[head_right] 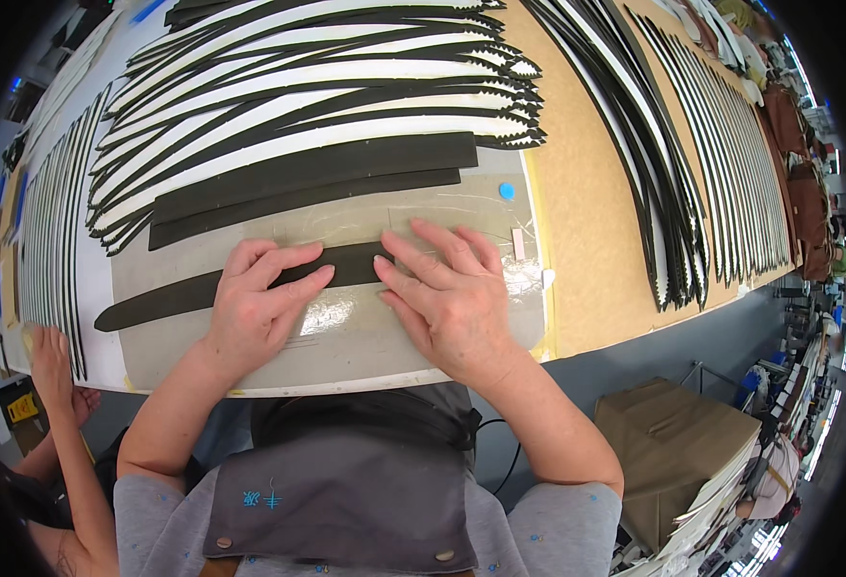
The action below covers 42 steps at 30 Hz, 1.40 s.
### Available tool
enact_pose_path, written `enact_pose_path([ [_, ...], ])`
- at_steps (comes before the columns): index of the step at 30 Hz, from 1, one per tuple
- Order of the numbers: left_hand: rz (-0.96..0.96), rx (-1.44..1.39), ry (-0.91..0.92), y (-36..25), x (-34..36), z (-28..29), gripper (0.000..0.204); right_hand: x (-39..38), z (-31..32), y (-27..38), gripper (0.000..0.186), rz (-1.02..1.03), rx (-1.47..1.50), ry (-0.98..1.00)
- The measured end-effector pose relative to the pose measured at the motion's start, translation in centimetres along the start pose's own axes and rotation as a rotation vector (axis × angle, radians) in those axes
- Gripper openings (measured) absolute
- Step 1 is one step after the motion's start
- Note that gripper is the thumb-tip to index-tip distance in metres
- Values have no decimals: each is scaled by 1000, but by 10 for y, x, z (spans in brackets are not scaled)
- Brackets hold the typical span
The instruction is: Applying an inner lining or reinforcement layer to pre-cut leather strips at a workstation.
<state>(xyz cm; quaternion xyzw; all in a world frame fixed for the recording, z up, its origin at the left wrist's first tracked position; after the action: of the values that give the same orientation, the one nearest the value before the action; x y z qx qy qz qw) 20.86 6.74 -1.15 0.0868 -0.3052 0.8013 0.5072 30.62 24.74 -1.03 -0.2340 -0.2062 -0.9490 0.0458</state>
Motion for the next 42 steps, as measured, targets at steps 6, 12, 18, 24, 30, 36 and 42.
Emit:
enact_pose_path([
  [6, 12, -4, -44, 2, -3, 2, 32, 2, -1, 3, 31, 6, -40, 36],
  [12, 149, -143, -164, 17, -16, 21, 28, -2, -1, 3, 31, 2, -43, 24],
  [18, 164, -165, -139, 23, -24, 21, 26, -1, -3, 3, 31, -13, -4, 56],
  [24, 75, -60, -122, 17, -22, 22, 24, 1, -3, 2, 31, -8, -12, 83],
  [30, 39, -26, -107, 13, -22, 17, 25, 1, 1, 2, 31, 1, -56, 73],
  [36, 34, 128, -89, 9, -28, 19, 33, 1, -2, 5, 32, -19, -12, 61],
  [42, 52, 74, -96, 11, -29, 17, 32, -1, -4, 23, 41, -42, -75, 117],
])
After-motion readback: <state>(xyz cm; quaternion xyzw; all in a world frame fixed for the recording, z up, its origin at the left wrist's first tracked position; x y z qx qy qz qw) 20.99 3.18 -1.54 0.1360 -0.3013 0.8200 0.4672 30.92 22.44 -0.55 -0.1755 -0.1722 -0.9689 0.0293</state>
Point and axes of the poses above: each hand's wrist, its own x-axis towards the middle knuckle, its own z-axis out of the back of the hand, y = z × x, the point moved 6 cm from there along x, towards the middle knuckle, and after that the axes turned 6 degrees about -y, right-handed, at the moved point
